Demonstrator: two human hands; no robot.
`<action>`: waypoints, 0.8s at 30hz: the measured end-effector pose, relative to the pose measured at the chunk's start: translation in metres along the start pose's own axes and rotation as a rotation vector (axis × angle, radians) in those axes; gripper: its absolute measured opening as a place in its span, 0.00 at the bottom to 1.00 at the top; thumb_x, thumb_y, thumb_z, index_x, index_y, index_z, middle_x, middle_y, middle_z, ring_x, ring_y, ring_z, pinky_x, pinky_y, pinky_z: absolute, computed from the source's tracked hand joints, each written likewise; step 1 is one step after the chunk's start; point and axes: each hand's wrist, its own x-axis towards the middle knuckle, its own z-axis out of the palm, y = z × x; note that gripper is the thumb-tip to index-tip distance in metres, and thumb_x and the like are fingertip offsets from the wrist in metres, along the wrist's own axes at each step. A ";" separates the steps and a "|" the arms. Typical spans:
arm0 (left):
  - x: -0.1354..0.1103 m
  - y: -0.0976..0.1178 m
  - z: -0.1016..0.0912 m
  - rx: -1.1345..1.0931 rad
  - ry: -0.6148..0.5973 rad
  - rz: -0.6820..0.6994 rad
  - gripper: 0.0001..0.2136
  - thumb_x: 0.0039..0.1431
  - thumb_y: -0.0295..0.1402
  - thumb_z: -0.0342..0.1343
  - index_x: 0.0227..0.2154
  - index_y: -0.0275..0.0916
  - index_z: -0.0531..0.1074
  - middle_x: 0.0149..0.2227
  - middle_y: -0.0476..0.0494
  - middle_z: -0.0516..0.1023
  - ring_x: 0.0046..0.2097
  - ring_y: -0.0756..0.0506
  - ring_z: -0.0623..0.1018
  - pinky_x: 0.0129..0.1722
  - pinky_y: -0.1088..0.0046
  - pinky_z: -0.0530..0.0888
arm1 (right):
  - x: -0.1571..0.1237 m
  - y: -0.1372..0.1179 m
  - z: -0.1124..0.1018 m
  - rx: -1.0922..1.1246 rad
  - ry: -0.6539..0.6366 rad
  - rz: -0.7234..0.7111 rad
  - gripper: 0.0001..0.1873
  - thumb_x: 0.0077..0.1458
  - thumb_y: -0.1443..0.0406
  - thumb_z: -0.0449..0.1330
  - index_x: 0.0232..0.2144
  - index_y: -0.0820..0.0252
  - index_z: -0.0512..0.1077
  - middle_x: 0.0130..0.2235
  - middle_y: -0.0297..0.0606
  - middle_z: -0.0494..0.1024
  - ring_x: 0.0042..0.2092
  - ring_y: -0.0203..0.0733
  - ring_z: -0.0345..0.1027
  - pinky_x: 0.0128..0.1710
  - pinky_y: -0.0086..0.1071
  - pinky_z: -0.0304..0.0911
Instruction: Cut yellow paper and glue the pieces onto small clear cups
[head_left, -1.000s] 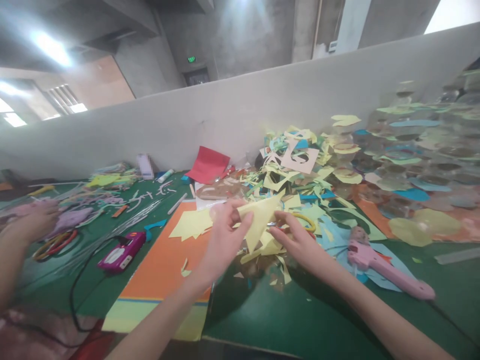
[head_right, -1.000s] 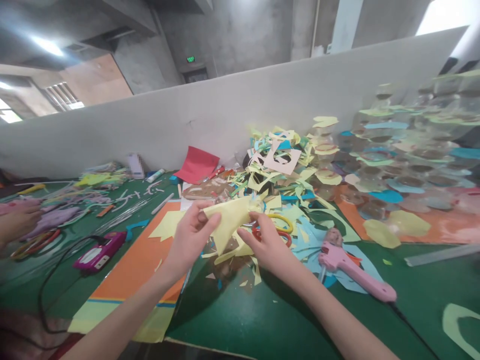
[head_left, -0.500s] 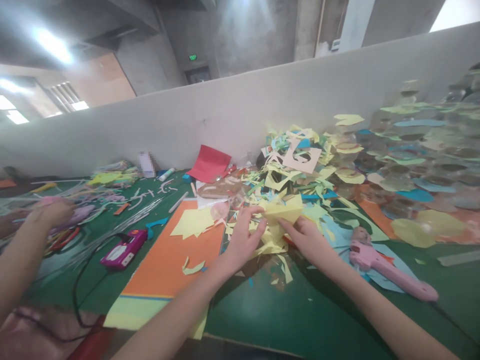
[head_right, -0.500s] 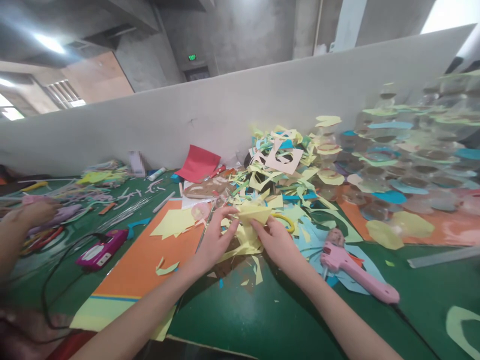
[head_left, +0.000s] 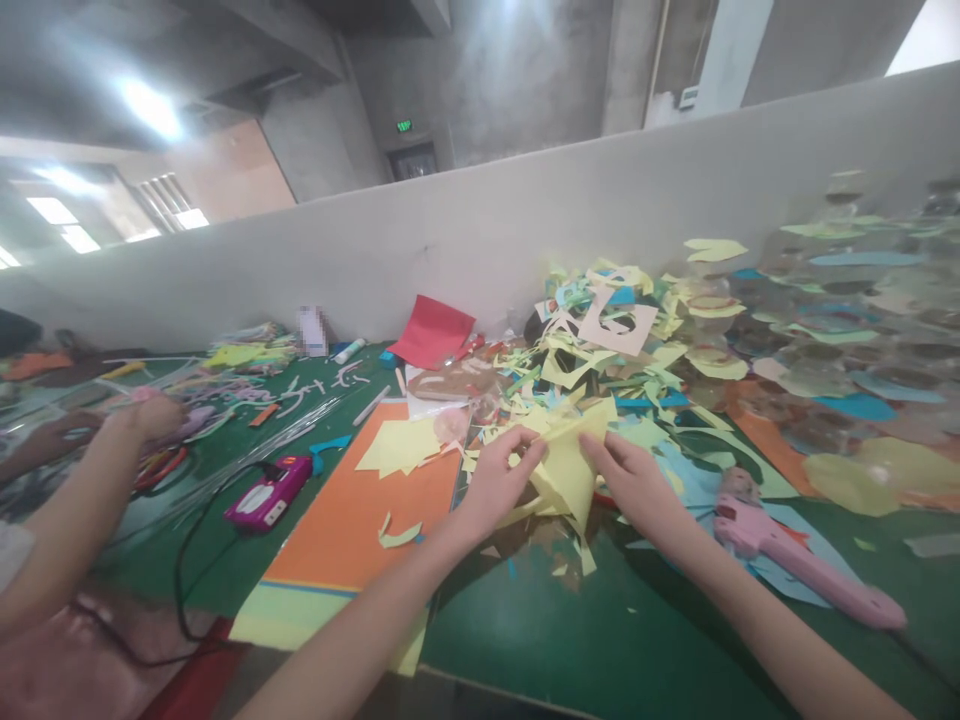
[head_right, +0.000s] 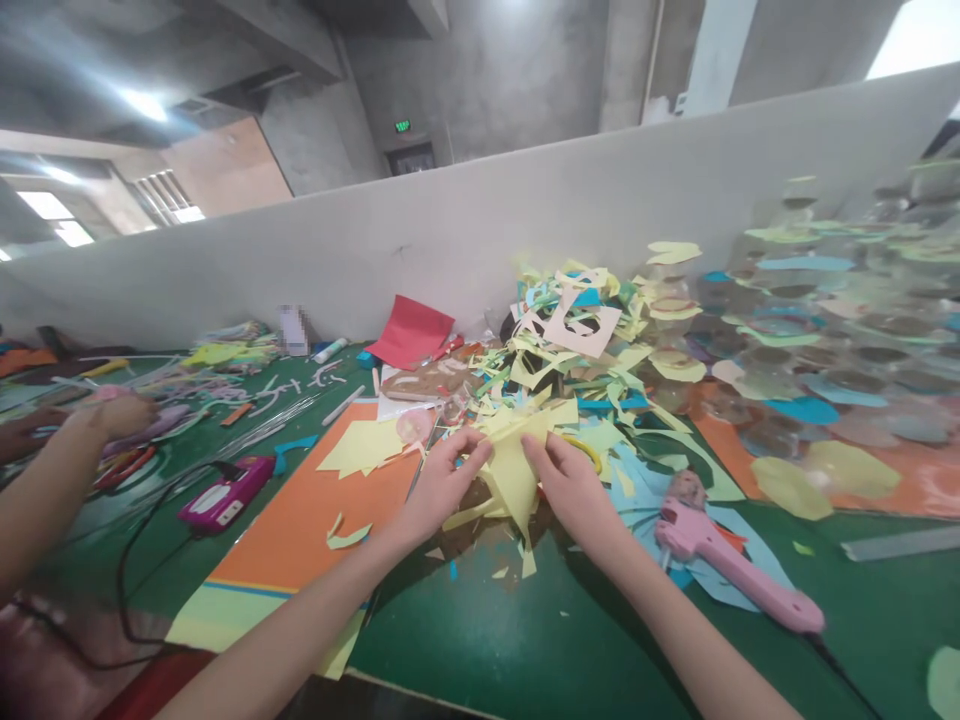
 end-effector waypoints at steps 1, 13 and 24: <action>0.000 0.000 0.000 0.002 -0.002 -0.008 0.12 0.63 0.41 0.51 0.28 0.40 0.70 0.31 0.49 0.74 0.36 0.46 0.72 0.38 0.72 0.68 | 0.000 0.001 0.000 -0.015 0.015 -0.011 0.25 0.56 0.43 0.52 0.23 0.56 0.64 0.25 0.32 0.68 0.29 0.40 0.61 0.27 0.31 0.59; -0.003 0.001 -0.002 -0.025 -0.098 -0.018 0.11 0.63 0.42 0.51 0.38 0.41 0.73 0.39 0.47 0.76 0.41 0.46 0.74 0.37 0.73 0.69 | 0.000 -0.001 -0.001 -0.054 -0.026 -0.054 0.24 0.56 0.45 0.53 0.20 0.55 0.63 0.22 0.31 0.66 0.26 0.39 0.60 0.24 0.30 0.59; 0.008 -0.006 -0.004 -0.372 0.042 -0.197 0.14 0.55 0.45 0.57 0.35 0.39 0.70 0.28 0.52 0.72 0.29 0.50 0.72 0.36 0.73 0.69 | 0.000 0.011 -0.004 -0.461 0.033 -0.463 0.23 0.63 0.67 0.45 0.59 0.54 0.63 0.48 0.45 0.78 0.40 0.44 0.77 0.35 0.34 0.70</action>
